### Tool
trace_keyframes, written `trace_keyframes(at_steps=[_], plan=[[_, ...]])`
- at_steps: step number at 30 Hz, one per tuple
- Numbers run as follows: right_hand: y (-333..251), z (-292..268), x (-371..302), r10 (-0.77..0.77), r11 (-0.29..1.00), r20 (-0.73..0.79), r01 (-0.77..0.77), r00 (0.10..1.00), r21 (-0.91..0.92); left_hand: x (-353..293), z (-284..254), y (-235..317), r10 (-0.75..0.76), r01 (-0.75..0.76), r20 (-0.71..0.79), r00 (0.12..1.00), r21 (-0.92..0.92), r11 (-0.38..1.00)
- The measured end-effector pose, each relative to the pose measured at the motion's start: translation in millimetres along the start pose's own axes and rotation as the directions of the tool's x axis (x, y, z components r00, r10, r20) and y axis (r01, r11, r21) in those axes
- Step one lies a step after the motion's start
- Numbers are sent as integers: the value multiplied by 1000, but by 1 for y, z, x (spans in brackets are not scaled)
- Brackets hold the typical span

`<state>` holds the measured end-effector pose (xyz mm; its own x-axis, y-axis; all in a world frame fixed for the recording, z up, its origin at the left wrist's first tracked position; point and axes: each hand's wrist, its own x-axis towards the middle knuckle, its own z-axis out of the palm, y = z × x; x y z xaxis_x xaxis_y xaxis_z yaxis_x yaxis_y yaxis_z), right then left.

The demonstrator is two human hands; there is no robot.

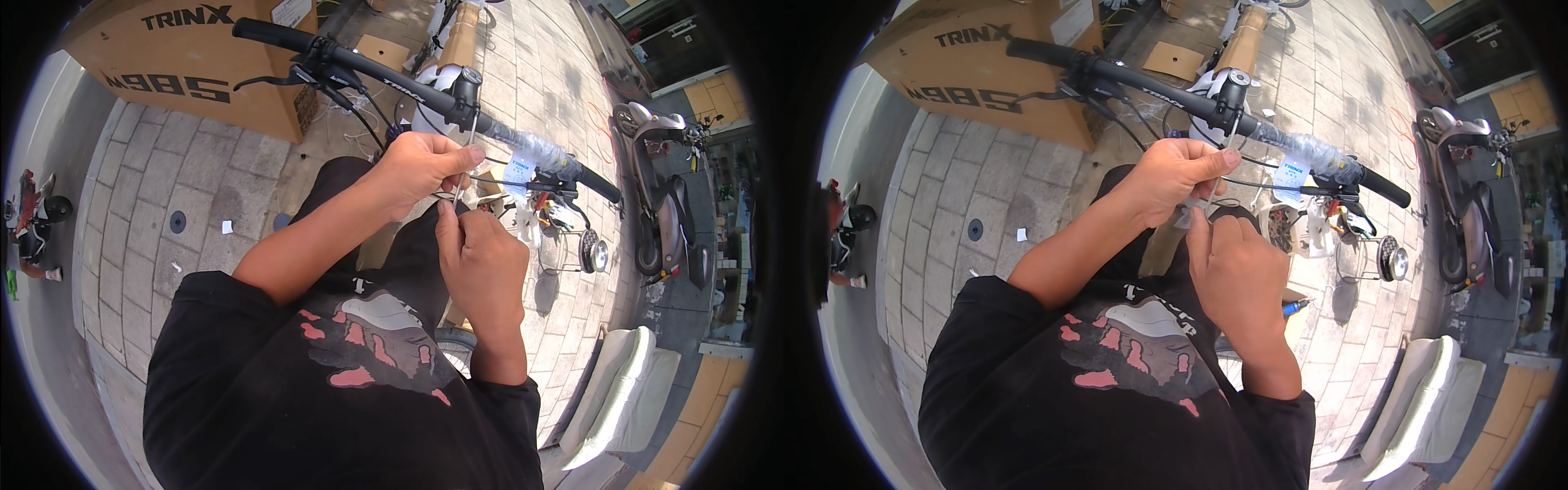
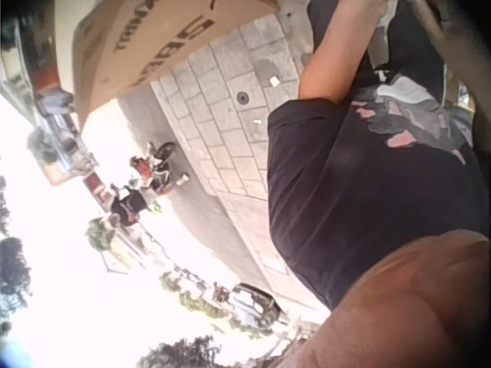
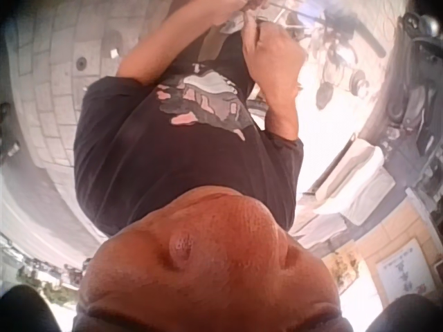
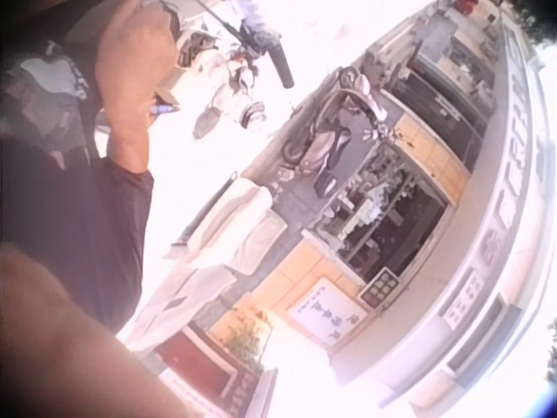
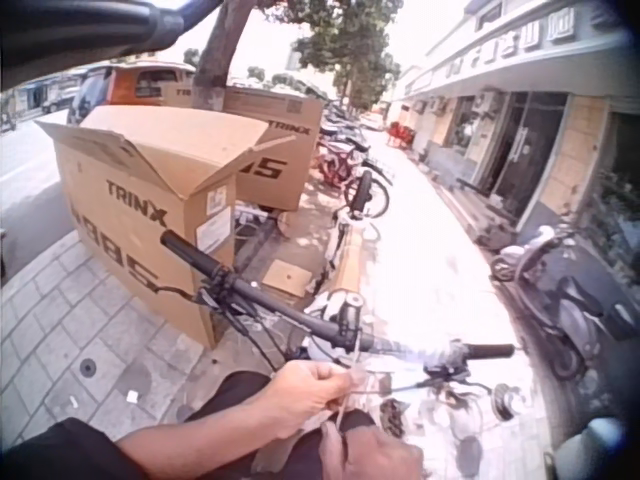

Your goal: The person is assembling a bicycle on a sidewalk. They use an Allen key to tighten bolts on the handlebars and adjust the brake cables.

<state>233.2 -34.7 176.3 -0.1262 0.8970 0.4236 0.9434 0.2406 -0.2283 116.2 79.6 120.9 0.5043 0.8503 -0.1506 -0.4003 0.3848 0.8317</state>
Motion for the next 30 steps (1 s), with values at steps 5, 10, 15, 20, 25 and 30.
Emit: trace_keyframes(at_steps=[5,10,15,20,25,30], plan=[[6,24,0,126,929,38,-131,991,347,0,-2,1,-2,3,-12,1000,14,1000],[12,52,-6,138,-509,379,-263,915,820,-4,-1,2,-41,50,121,992,-73,996],[16,43,-7,22,-642,512,-380,859,666,-3,-7,-14,-60,132,269,961,-261,956],[22,2,6,161,853,142,-210,977,478,-2,-11,-13,-20,93,282,959,-249,964],[9,-9,24,-108,992,-46,111,993,67,-7,-4,-4,-32,76,193,981,-224,972],[15,25,0,297,260,263,-343,918,903,-4,-6,-6,-5,41,174,985,-209,977]])
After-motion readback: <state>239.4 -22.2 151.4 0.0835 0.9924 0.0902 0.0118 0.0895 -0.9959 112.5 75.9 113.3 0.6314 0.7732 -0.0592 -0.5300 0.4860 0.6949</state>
